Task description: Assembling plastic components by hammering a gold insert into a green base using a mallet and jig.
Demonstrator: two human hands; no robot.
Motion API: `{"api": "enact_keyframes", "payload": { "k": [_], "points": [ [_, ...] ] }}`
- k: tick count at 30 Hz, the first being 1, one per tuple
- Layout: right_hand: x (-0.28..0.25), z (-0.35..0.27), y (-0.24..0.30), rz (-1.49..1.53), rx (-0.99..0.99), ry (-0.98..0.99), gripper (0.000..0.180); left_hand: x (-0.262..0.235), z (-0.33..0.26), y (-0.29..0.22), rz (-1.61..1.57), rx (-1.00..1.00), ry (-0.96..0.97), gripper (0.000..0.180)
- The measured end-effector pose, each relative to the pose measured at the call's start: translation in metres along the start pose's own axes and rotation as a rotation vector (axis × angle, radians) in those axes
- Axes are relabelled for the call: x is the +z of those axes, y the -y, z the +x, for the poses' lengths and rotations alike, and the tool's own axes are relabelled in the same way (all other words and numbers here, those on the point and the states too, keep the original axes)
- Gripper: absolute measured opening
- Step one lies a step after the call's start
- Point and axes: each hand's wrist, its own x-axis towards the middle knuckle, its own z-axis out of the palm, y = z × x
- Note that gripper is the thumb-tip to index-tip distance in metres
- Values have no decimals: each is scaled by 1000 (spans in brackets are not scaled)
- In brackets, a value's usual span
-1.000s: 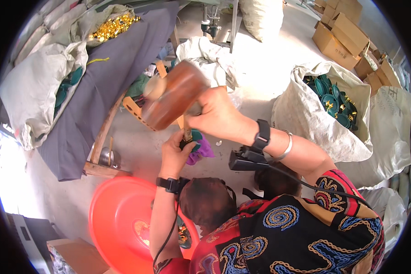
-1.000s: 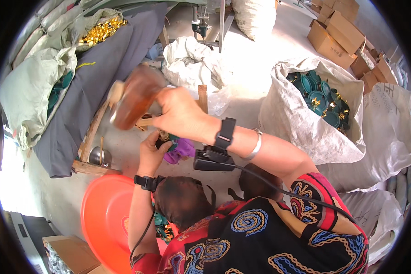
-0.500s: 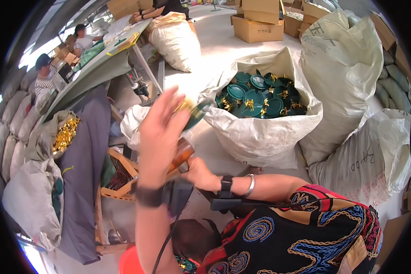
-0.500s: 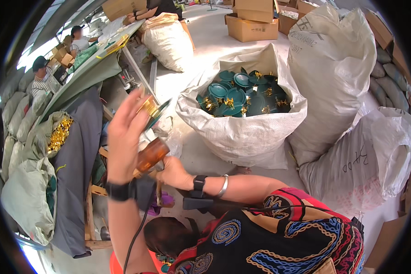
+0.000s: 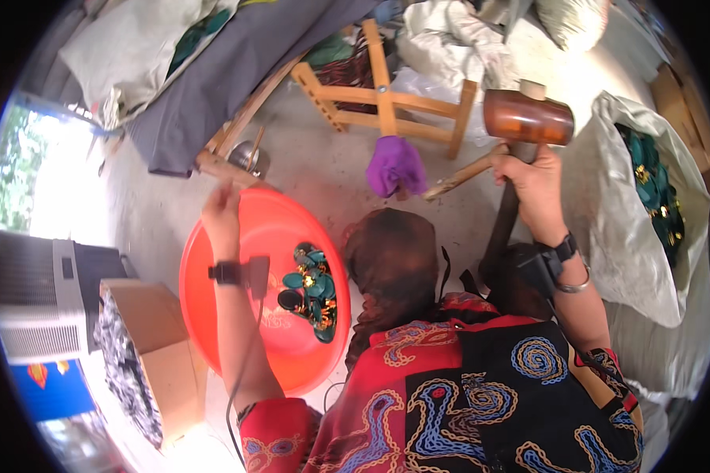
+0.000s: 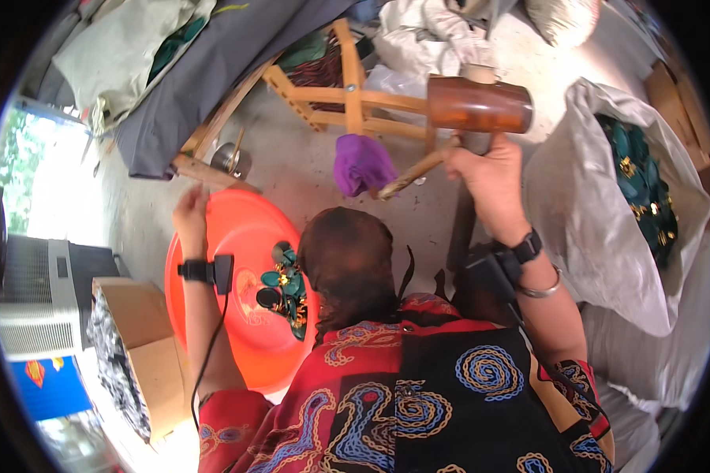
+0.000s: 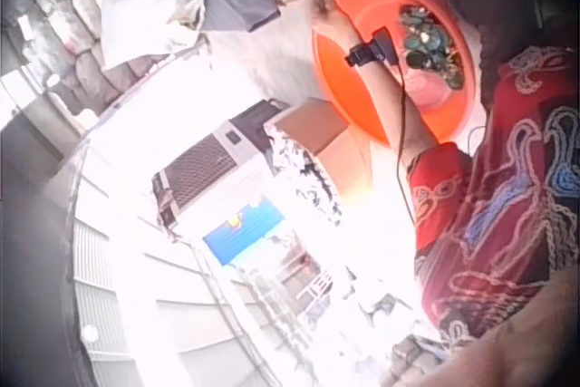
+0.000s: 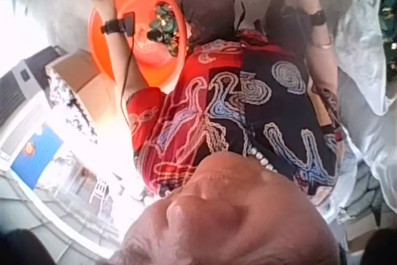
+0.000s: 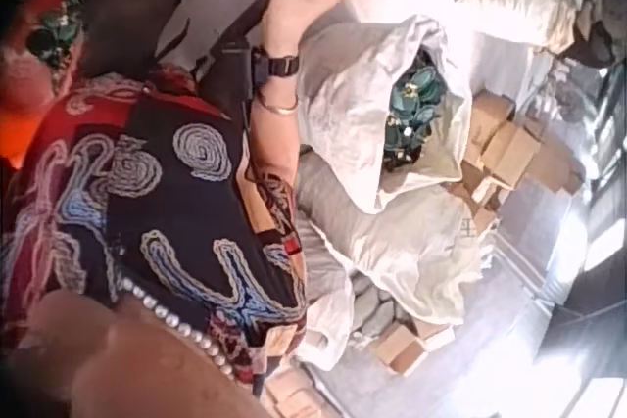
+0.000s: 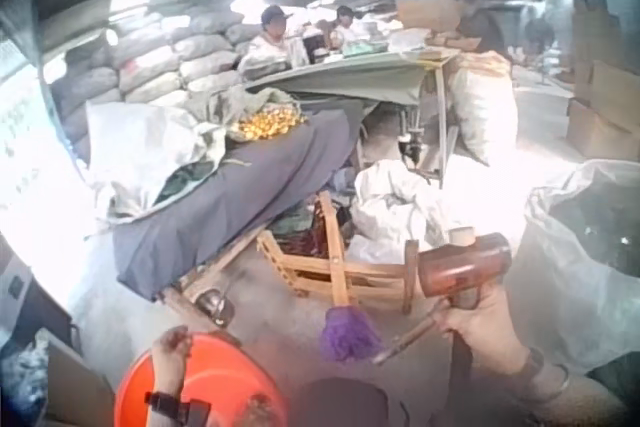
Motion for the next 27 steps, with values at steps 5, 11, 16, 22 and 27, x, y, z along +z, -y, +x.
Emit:
{"api": "enact_keyframes", "payload": {
  "k": [5, 11, 16, 22, 27],
  "points": [
    [28, -4, 5, 39, 127, 60, 17, -59, -136, 152, 524, -181, 161, 27],
    [54, -17, 7, -32, 189, 123, 18, -26, -195, 203, 691, -190, 208, 51],
    [49, -17, -2, -106, 172, 167, 22, 2, -187, 194, 784, -484, 342, 35],
    [49, -14, -6, -95, 143, 89, 19, -14, -166, 169, 886, -213, 482, 17],
    [46, -10, 5, -59, 102, 95, 15, -30, -111, 141, 594, -104, 108, 17]
  ]
}}
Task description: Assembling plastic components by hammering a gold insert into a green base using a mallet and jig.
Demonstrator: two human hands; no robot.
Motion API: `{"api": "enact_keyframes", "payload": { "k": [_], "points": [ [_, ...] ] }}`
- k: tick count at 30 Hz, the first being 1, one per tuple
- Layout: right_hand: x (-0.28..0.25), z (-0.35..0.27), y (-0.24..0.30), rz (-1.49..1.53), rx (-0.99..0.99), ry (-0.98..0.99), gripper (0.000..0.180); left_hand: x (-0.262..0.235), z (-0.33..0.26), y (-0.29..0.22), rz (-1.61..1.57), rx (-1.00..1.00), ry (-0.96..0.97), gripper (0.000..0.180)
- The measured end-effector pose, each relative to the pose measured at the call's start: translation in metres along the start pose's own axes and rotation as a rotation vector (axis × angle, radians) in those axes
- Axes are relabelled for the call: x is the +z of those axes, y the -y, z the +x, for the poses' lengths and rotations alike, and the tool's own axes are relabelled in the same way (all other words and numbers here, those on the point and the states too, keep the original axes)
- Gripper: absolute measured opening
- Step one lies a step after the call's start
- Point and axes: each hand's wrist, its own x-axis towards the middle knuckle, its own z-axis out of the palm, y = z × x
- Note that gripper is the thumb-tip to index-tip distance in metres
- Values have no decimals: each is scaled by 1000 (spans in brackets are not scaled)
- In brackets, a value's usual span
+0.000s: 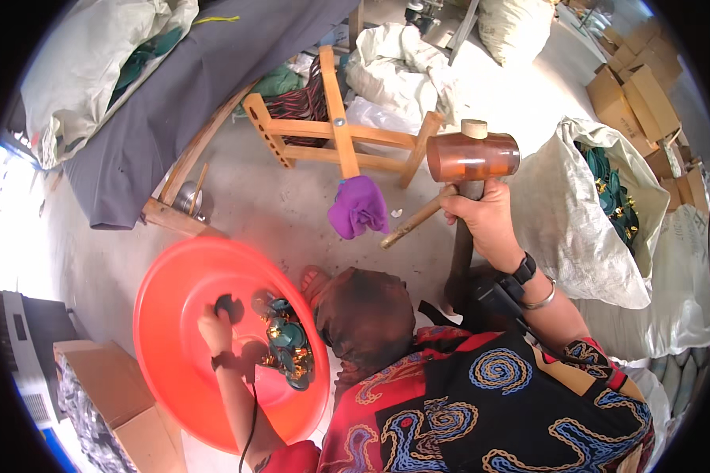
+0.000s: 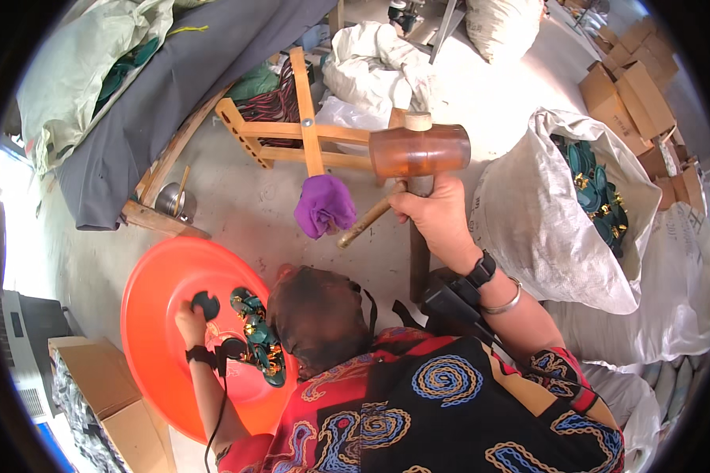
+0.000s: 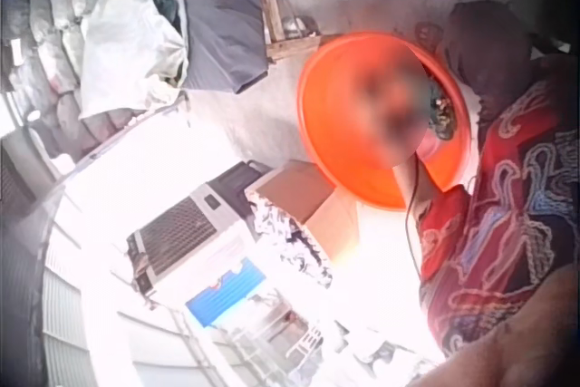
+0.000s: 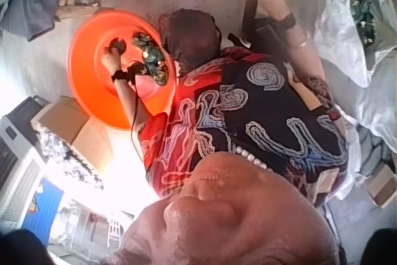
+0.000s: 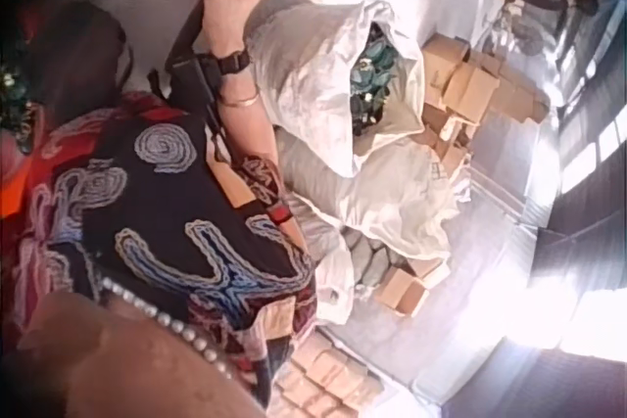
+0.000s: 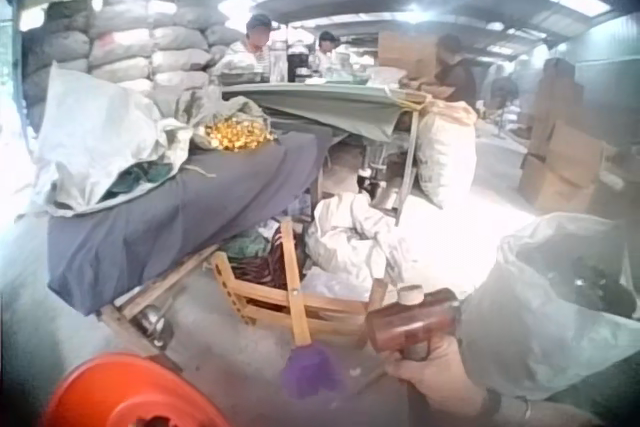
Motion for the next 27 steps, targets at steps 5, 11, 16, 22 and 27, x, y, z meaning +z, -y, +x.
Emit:
{"api": "enact_keyframes", "payload": {
  "k": [5, 11, 16, 22, 27],
  "points": [
    [-6, 5, 5, 55, -75, -86, 14, -23, 43, -172, -620, 192, -66, 15],
    [-6, 4, 13, 54, -176, -121, 21, -12, 48, -299, -710, 681, -254, 23],
    [-1, 4, 29, -68, -290, -184, 18, 33, 39, -301, -635, 878, -104, 23],
    [29, 20, 52, -207, -541, 0, 15, 34, 37, -299, -538, 977, -212, 19],
    [48, 43, 37, -381, -645, 75, 19, 29, 46, -303, -504, 1056, -244, 21]
  ]
}}
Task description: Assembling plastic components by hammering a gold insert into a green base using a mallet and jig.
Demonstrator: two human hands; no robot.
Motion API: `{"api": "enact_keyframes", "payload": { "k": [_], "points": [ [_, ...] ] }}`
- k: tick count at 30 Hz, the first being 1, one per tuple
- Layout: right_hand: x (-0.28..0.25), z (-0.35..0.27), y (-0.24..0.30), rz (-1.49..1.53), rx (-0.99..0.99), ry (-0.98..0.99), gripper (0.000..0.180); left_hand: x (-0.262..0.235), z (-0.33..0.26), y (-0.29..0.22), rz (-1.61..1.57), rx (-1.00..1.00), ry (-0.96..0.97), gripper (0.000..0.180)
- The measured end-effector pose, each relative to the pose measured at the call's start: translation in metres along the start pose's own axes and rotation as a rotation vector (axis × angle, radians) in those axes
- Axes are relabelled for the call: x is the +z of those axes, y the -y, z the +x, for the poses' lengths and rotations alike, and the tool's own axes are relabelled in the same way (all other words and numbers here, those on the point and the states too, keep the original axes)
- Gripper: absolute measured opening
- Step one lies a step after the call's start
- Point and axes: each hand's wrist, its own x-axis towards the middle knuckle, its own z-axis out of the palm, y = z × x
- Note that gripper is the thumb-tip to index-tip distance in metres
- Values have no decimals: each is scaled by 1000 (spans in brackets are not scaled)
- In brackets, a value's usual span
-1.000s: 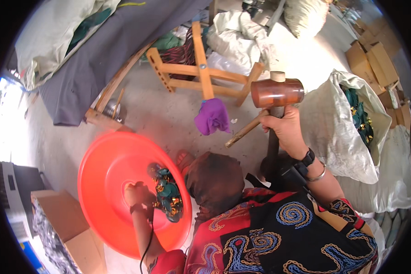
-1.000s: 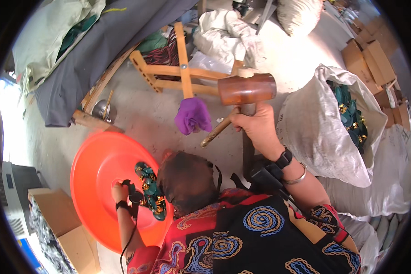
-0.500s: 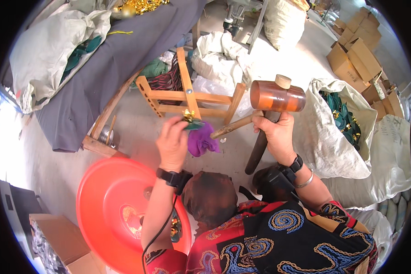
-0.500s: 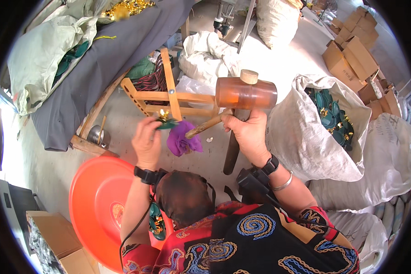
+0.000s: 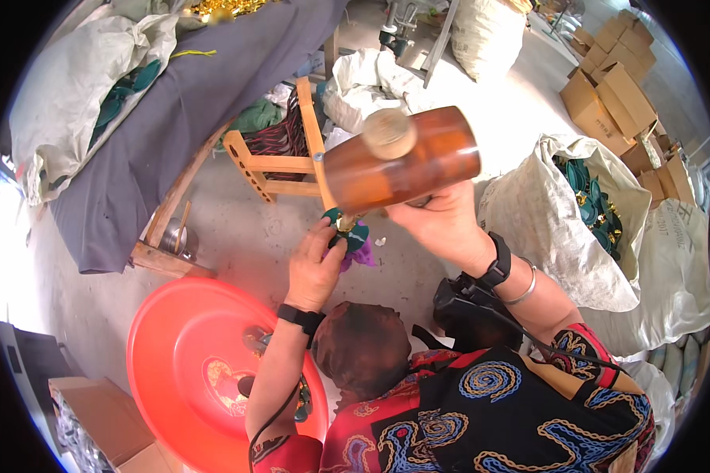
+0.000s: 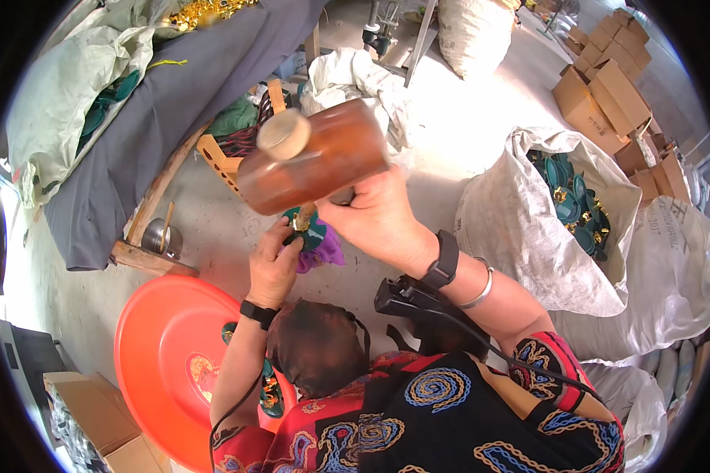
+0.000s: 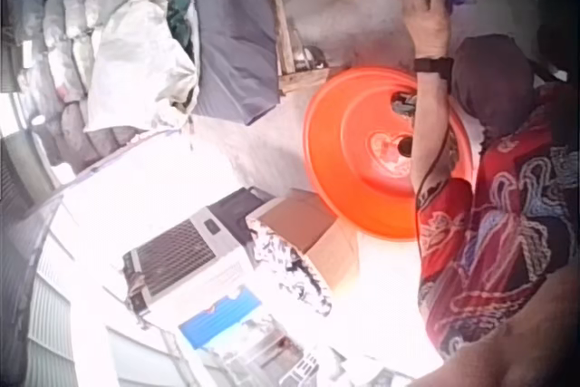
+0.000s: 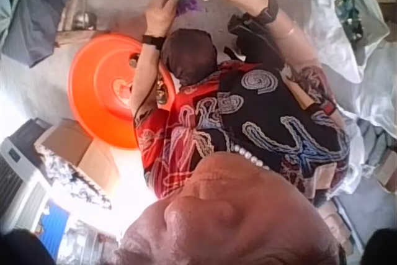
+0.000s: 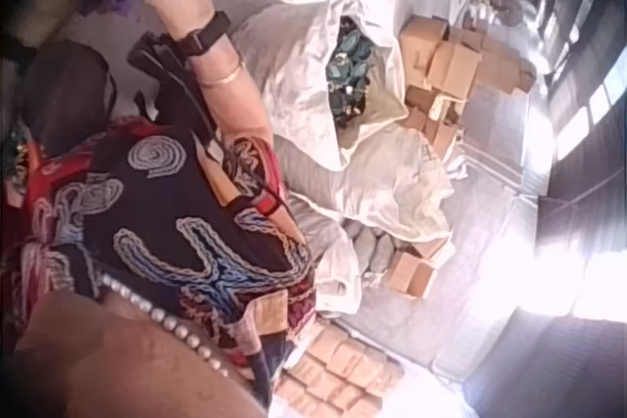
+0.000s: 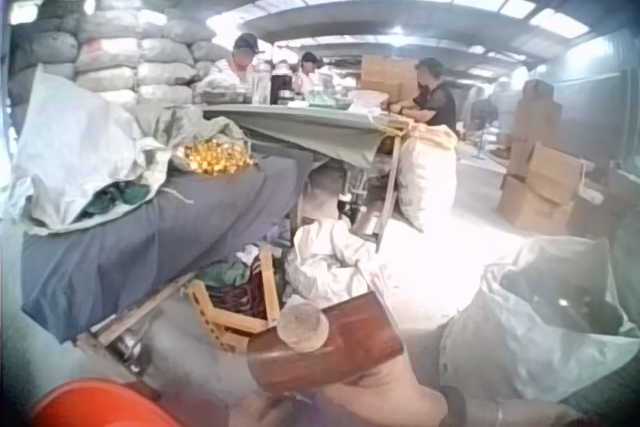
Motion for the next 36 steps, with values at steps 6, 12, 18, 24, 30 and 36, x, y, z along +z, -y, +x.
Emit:
{"api": "enact_keyframes", "payload": {
  "k": [6, 12, 18, 24, 30, 36],
  "points": [
    [0, 10, 8, -283, -93, 180, 13, -12, 8, -7, -132, -103, 37, 20],
    [12, 1, 14, -277, -179, 225, 25, -25, 32, -24, -241, -201, -15, 37],
    [-7, 9, 36, -477, -177, 364, 27, 12, 5, -6, -513, -363, -4, 8],
    [-66, 79, 82, -496, -187, 71, 27, 8, 19, 2, -512, -482, 103, 27],
    [-58, 36, 62, -895, -420, 387, 4, 2, 29, -9, -509, -432, 132, 29],
    [-52, 40, 64, -396, 36, 203, 23, 4, 14, -8, -498, -491, 134, 28]
  ]
}}
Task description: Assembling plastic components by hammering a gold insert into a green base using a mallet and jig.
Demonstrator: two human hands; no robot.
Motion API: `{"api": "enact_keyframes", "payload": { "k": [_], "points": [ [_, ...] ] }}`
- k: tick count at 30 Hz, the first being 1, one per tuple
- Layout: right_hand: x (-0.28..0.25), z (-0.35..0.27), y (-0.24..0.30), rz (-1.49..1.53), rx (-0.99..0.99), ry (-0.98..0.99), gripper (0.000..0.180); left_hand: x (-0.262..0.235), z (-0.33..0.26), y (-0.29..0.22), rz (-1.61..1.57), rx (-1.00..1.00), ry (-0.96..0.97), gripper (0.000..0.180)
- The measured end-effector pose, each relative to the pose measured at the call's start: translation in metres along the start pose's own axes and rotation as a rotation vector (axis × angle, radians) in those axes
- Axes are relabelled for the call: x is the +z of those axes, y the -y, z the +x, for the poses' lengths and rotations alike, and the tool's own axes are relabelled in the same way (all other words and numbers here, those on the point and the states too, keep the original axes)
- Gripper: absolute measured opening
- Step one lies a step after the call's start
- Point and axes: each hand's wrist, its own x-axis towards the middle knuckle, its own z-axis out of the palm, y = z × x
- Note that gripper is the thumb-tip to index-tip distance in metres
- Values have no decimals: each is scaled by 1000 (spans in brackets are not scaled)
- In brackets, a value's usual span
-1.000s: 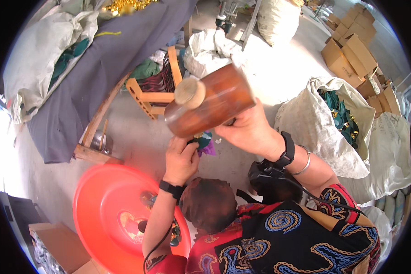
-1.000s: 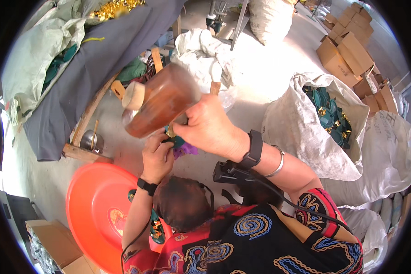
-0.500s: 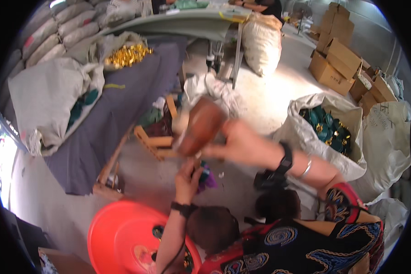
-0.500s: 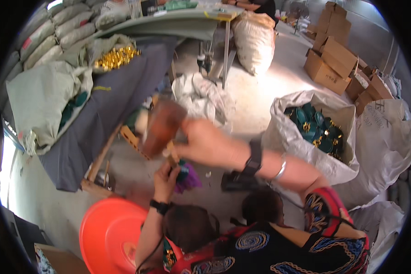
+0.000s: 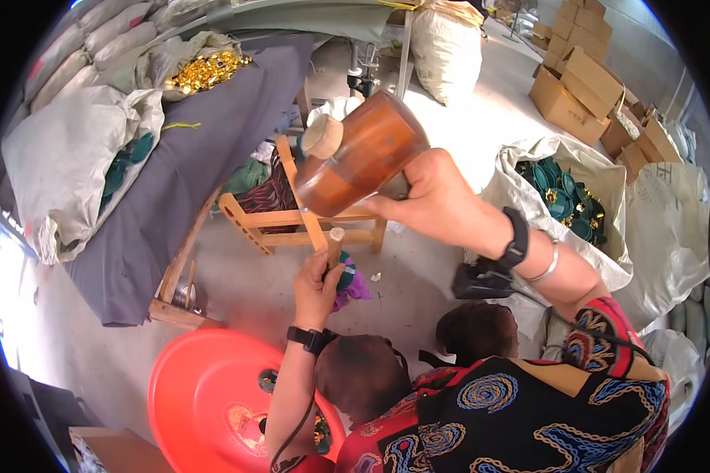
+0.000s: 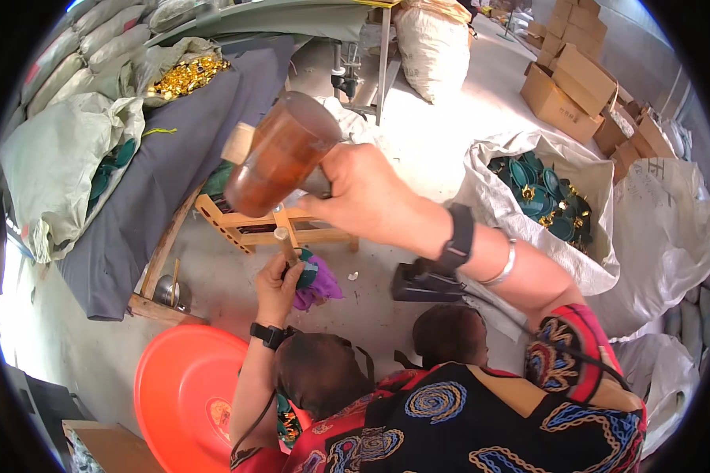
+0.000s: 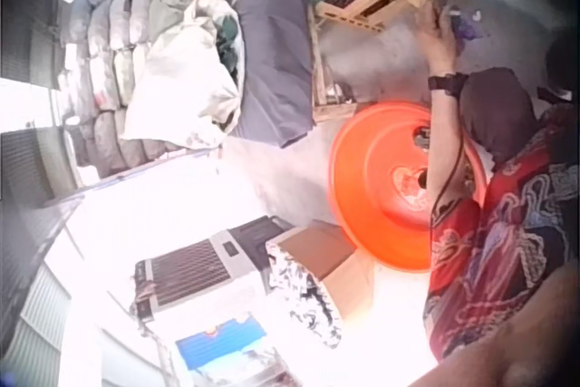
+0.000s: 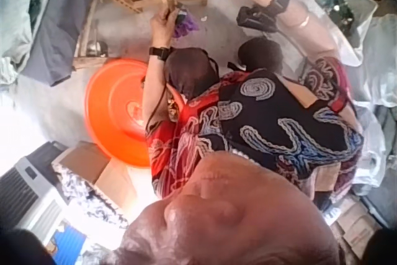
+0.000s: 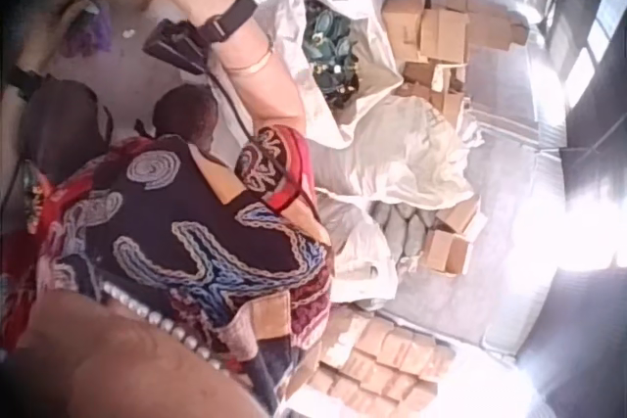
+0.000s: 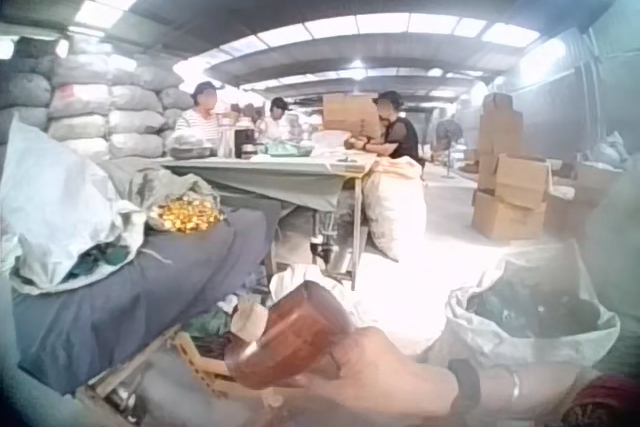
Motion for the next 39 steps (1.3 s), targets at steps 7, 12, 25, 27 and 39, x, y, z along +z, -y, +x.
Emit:
{"api": "enact_keyframes", "payload": {
  "k": [7, 12, 25, 27, 39],
  "points": [
    [66, -6, -12, 97, -156, 112, 16, -4, 6, -12, -82, -63, 56, 28],
    [58, -11, -27, 217, 12, -188, 14, -11, 13, -6, 18, -38, 81, 30],
    [61, -110, -99, 657, 452, -521, 30, 104, 117, -283, -703, 96, 486, 37],
    [58, -110, -80, 651, 370, -447, 29, 106, 123, -283, -636, 153, 403, 38],
    [38, -111, -94, 847, 515, -304, 19, -190, -73, 22, 366, -420, -477, 23]
  ]
}}
